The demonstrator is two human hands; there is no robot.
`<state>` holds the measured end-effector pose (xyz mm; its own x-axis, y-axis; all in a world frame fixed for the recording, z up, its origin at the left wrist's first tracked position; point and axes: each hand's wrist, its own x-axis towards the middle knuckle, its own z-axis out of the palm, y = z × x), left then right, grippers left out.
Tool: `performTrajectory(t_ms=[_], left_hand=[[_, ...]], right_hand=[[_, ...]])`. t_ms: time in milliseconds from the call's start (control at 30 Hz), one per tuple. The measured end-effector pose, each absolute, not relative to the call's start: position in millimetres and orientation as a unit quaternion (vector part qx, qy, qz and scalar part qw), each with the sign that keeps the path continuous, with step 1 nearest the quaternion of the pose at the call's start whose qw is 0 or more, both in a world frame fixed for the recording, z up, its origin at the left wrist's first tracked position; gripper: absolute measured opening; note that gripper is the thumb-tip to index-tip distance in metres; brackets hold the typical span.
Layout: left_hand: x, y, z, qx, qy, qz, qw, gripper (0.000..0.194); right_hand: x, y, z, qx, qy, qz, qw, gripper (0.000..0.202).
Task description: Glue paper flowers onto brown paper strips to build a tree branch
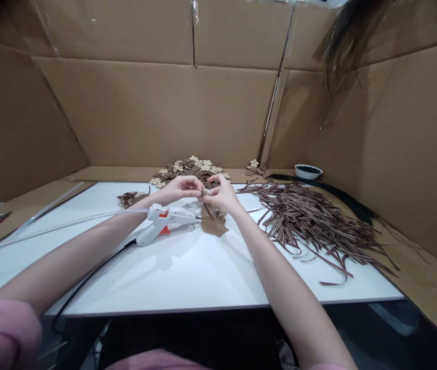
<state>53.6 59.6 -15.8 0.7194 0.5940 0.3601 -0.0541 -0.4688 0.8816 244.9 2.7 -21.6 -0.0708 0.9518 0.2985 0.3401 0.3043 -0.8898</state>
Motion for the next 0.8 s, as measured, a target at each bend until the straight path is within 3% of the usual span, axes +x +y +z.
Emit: performTrajectory(t_ms=[633,800], left_hand=[[57.1,54.3,-16.3,0.802,0.176,0.36,0.442,0.042],[55.2,53.4,-16.9,0.775,0.168,0.376,0.48,0.048]], right_hand=[[242.2,0.8,-19.7,-0.473,-0.651,0.361,0.472,0.071],[245.1,0.3,-22.1,-0.457,-0.664,0.376,0.458,0.067]])
